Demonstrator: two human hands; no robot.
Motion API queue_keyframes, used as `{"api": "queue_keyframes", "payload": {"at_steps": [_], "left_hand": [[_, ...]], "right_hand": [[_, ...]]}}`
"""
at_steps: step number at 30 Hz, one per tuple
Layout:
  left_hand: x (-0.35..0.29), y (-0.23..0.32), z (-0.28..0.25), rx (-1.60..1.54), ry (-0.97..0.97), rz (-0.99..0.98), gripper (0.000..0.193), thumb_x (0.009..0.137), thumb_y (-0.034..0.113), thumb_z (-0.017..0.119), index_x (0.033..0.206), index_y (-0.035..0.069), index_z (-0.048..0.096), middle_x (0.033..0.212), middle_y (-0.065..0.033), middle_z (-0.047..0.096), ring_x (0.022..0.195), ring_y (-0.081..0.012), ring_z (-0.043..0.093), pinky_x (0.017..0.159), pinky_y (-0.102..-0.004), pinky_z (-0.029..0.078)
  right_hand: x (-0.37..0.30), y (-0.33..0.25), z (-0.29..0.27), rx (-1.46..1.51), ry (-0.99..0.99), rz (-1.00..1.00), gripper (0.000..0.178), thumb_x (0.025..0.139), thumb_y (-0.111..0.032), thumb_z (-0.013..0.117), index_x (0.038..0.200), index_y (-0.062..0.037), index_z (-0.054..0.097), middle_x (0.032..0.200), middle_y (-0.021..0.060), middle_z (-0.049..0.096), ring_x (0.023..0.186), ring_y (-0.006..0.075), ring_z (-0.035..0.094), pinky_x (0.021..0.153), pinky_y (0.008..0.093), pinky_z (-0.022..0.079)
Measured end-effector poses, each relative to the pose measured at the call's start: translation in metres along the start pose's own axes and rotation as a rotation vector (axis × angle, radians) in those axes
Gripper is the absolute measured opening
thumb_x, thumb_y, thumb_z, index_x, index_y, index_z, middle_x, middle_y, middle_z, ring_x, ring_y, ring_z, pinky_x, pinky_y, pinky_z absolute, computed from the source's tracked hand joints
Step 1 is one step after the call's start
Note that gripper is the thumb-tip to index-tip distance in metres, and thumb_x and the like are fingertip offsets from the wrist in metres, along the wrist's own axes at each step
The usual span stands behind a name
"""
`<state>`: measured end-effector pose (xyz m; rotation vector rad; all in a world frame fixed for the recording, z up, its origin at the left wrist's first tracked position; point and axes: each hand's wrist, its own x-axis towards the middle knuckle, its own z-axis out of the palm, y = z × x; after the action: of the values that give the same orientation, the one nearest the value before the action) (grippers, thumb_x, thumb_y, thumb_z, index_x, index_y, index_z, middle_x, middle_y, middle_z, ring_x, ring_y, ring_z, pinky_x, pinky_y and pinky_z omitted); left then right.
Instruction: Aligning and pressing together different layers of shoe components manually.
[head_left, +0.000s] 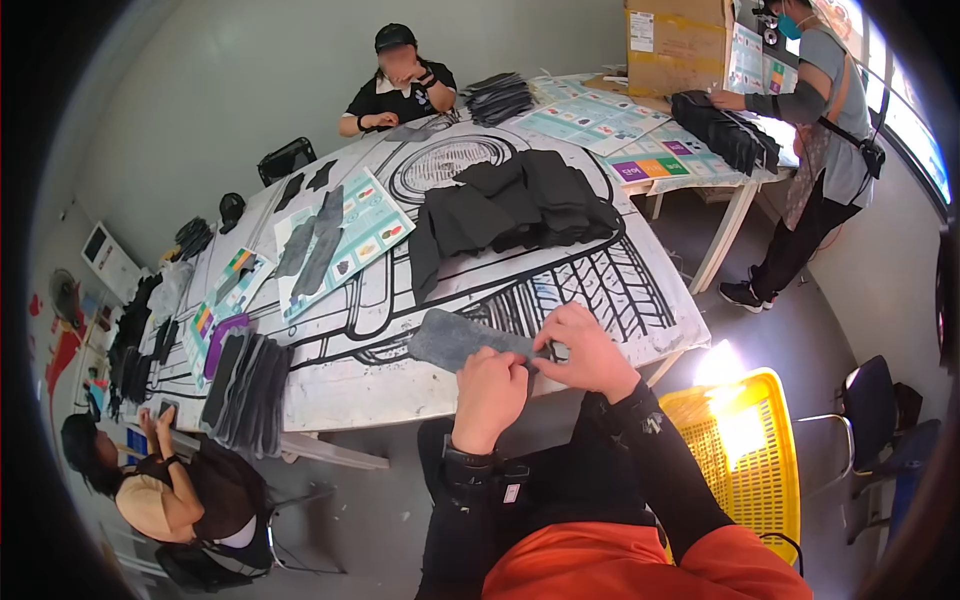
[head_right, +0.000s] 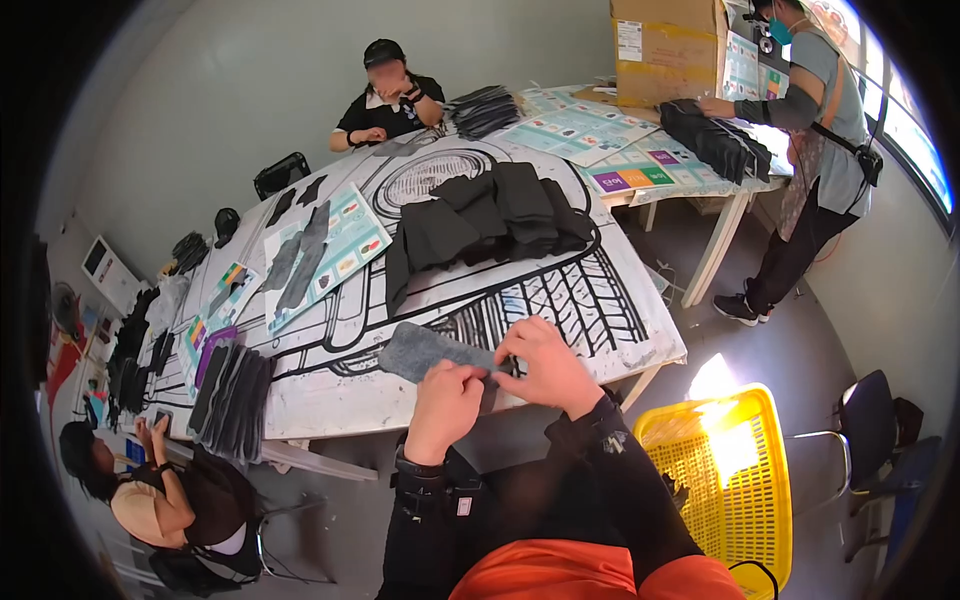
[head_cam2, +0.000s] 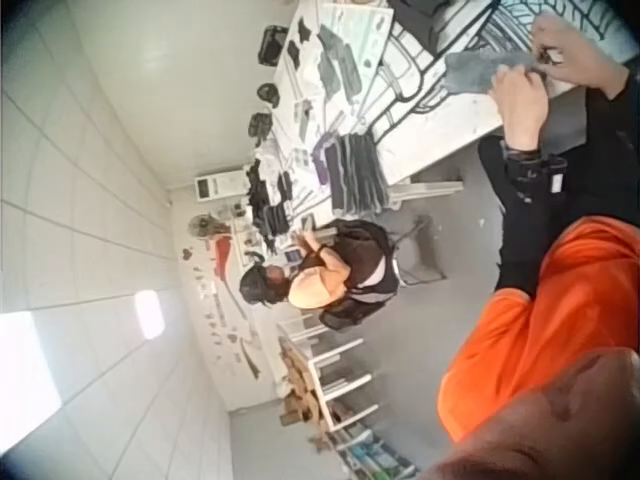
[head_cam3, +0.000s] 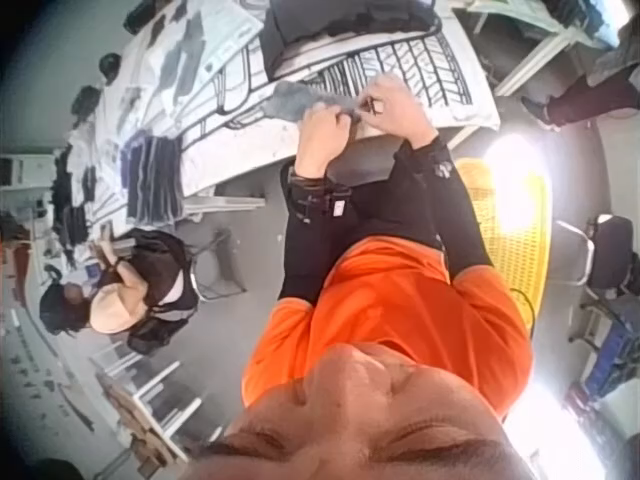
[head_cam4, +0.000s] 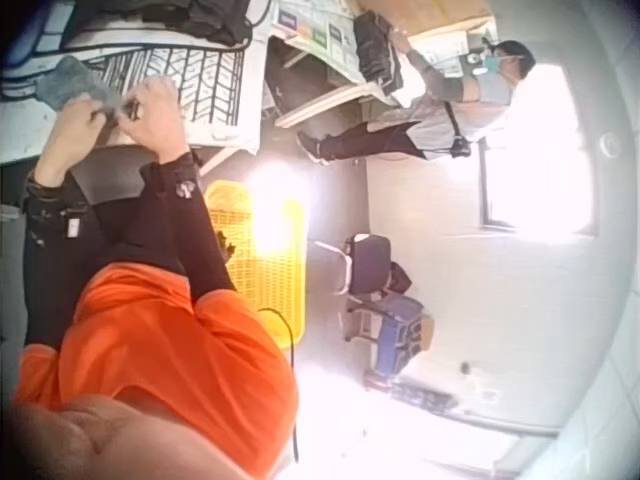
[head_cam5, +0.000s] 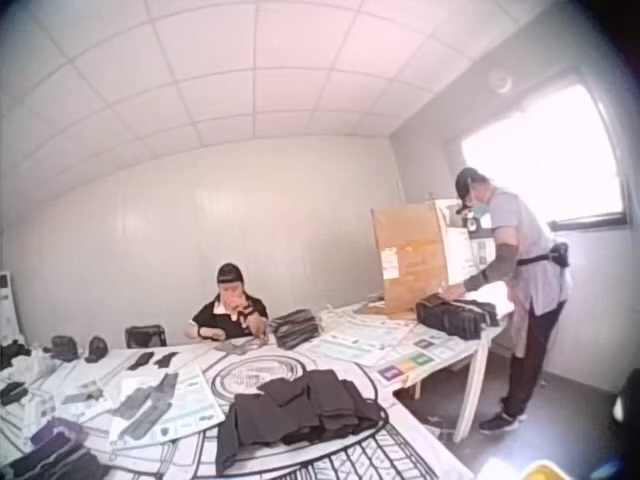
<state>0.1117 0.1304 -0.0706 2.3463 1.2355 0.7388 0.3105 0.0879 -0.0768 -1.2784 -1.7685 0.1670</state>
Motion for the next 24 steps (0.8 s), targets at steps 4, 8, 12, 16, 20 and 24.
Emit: {"api": "queue_keyframes", "payload": {"at_steps": [4,8,12,16,20,24], "left_hand": [[0.006,0.002,-0.001,-0.033,-0.017,0.05,0.024,0.095,0.013,0.06,0.105,0.007,0.081,0.096,-0.0174,0.068,0.097,-0.0406,0.065,0.086,-0.0499,0.053],[0.007,-0.004,-0.014,-0.119,0.082,0.101,0.022,0.094,0.006,0.061,0.106,0.007,0.079,0.095,-0.017,0.067,0.093,-0.0366,0.065,0.084,-0.0473,0.052],[0.003,-0.055,-0.048,-0.035,0.278,0.039,0.02,0.087,-0.002,0.06,0.102,0.003,0.073,0.094,-0.0138,0.065,0.09,-0.0312,0.063,0.08,-0.0406,0.051],[-0.006,-0.114,-0.064,0.131,0.393,0.003,0.018,0.083,-0.003,0.06,0.097,0.003,0.07,0.097,-0.0126,0.063,0.091,-0.0333,0.062,0.083,-0.0435,0.05],[-0.014,-0.138,-0.065,-0.161,0.323,-0.063,0.021,0.083,-0.003,0.058,0.098,0.003,0.07,0.098,-0.011,0.062,0.093,-0.0302,0.061,0.082,-0.0383,0.05],[-0.013,-0.136,-0.064,-0.11,0.283,0.049,0.026,0.082,-0.002,0.058,0.101,0.006,0.074,0.099,-0.01,0.063,0.095,-0.0304,0.06,0.084,-0.0397,0.05]], "right_hand": [[0.0,0.002,0.002,-0.045,-0.046,-0.003,0.019,0.075,-0.016,0.083,0.09,-0.0099,0.073,0.097,0.0047,0.061,0.106,0.028,0.057,0.097,0.0416,0.044],[-0.004,0.007,0.008,-0.183,0.02,0.062,0.014,0.076,-0.014,0.079,0.089,-0.0119,0.075,0.098,0.0043,0.06,0.107,0.0262,0.056,0.098,0.041,0.041],[-0.005,0.008,0.011,-0.18,0.057,0.076,0.013,0.076,-0.011,0.077,0.088,-0.0121,0.075,0.099,0.0044,0.06,0.107,0.0264,0.056,0.097,0.0409,0.041],[-0.006,0.011,0.014,-0.212,0.092,0.112,0.014,0.076,-0.006,0.074,0.088,-0.0121,0.076,0.098,0.0051,0.06,0.106,0.0283,0.057,0.094,0.0416,0.042],[-0.006,0.014,0.015,-0.21,0.103,0.184,0.016,0.081,-0.001,0.068,0.089,-0.0121,0.077,0.099,0.0051,0.061,0.107,0.0276,0.058,0.095,0.0419,0.043],[-0.002,0.012,0.017,-0.194,0.105,0.188,0.02,0.085,0.003,0.064,0.089,-0.0123,0.078,0.1,0.0051,0.063,0.106,0.0281,0.059,0.095,0.0413,0.044]]}}
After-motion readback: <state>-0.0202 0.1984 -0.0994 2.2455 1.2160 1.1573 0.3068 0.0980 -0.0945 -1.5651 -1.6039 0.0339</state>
